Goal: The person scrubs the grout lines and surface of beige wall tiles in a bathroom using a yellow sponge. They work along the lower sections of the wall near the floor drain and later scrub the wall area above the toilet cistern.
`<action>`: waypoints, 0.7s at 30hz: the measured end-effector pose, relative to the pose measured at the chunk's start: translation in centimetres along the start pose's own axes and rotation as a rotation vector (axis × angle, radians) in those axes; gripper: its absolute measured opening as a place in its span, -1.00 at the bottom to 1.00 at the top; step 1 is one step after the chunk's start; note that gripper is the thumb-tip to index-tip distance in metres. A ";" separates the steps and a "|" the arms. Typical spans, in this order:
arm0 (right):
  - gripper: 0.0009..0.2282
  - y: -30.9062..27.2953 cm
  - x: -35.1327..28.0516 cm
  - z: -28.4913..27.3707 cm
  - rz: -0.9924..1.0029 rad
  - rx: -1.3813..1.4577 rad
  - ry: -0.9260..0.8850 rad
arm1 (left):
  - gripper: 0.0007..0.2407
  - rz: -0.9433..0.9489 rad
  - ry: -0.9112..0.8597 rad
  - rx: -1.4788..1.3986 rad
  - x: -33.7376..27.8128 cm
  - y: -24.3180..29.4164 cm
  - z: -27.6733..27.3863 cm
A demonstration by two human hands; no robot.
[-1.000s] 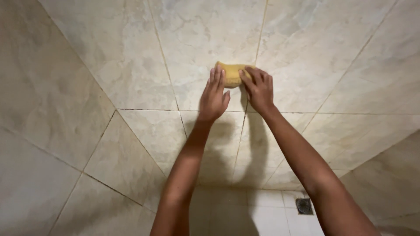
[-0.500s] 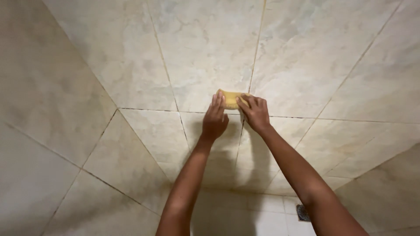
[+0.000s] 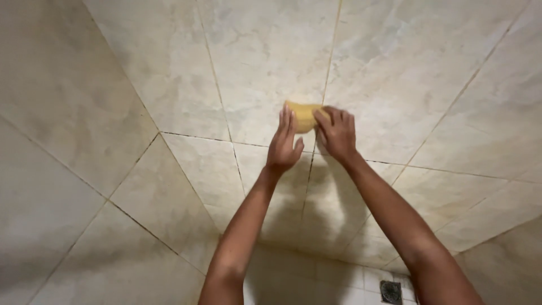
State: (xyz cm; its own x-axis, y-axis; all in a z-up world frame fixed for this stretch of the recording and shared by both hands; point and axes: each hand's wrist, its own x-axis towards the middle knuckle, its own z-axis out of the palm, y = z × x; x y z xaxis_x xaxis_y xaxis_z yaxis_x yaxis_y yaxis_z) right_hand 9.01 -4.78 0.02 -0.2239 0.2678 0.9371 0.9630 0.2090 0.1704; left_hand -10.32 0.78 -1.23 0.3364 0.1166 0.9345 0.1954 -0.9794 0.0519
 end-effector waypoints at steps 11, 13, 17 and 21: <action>-0.54 1.8 9.1 -4.6 0.061 -0.044 0.152 | -0.28 0.039 -0.028 0.263 11.8 0.9 -1.4; -0.53 2.0 10.0 -4.1 0.040 -0.035 0.160 | -0.28 0.062 -0.015 0.256 12.6 0.7 -2.1; -0.46 2.3 10.9 -2.2 -0.003 -0.126 0.180 | -0.28 0.081 -0.060 0.288 13.7 -0.2 -3.1; -0.43 1.5 11.5 -0.8 0.038 -0.153 0.179 | -0.32 0.125 -0.088 0.272 14.7 -1.3 -4.3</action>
State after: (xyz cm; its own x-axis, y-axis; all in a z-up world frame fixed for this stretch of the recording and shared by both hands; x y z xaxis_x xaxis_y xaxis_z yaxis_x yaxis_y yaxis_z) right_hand 8.02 -2.09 11.32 -0.1698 0.0984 0.9805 0.9848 0.0529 0.1652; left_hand -9.58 3.05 13.92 0.4498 0.0234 0.8928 0.3825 -0.9084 -0.1689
